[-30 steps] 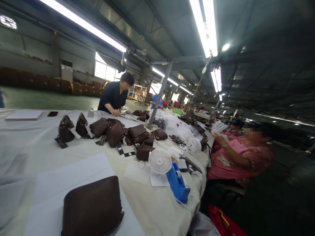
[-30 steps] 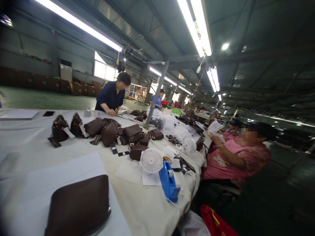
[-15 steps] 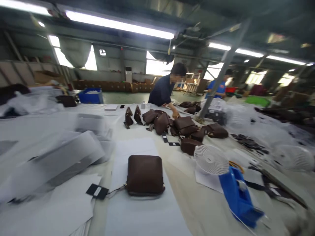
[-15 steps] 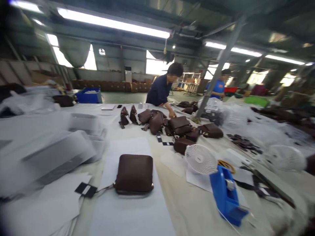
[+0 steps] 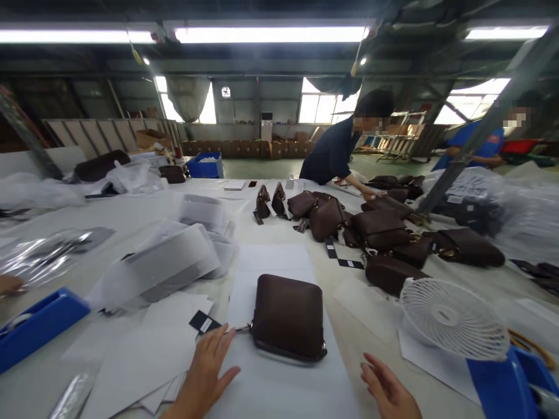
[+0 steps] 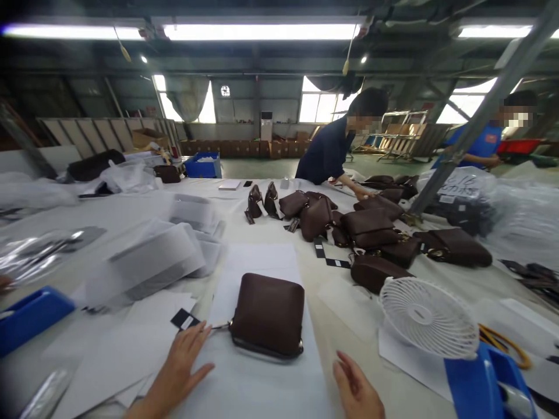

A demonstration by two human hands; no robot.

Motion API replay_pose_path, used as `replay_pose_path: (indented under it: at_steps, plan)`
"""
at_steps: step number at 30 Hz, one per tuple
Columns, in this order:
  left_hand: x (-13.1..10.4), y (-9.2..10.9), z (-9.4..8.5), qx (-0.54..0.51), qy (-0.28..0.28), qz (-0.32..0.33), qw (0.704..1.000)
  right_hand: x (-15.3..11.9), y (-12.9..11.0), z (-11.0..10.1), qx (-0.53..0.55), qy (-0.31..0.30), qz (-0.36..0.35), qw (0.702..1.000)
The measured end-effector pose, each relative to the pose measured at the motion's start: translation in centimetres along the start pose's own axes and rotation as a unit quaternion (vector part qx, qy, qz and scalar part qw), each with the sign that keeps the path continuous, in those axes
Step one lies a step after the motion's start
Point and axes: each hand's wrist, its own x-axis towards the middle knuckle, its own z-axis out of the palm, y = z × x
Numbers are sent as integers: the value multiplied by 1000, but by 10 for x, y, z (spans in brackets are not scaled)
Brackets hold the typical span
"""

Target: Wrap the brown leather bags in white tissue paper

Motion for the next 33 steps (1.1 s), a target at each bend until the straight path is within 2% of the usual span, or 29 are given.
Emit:
replay_pose_path:
  at_steps: [3, 7, 9, 11, 16, 19, 22, 27, 30, 33]
  plan:
    - [47, -1, 4, -16, -44, -19, 999, 24, -8, 33, 0, -17, -31, 999]
    - [85, 2, 18, -66, -167, 6, 984, 55, -17, 67, -17, -29, -51, 998]
    - [94, 0, 23, -87, -222, 11, 971, 65, -21, 81, -24, -42, -50, 998]
    - [97, -5, 24, -97, -247, 7, 964, 71, -23, 92, -31, -62, -45, 997]
    - [91, -25, 23, -71, -234, -18, 969, 70, -13, 101, -6, -80, -17, 997]
    - [85, -29, 26, -67, -235, -15, 970, 65, -3, 94, 8, -67, -4, 998]
    - [81, -29, 28, -68, -232, -10, 970, 56, 7, 77, 5, -47, 5, 999]
    - [71, -33, 26, -65, -231, 3, 971, 27, 17, 25, 26, -5, 38, 999]
    - [60, -41, 19, -28, -227, -5, 973, 11, 20, -10, 62, 70, 63, 994]
    - [48, -49, 11, 17, -223, -33, 974, -4, 21, -34, 74, 125, 63, 987]
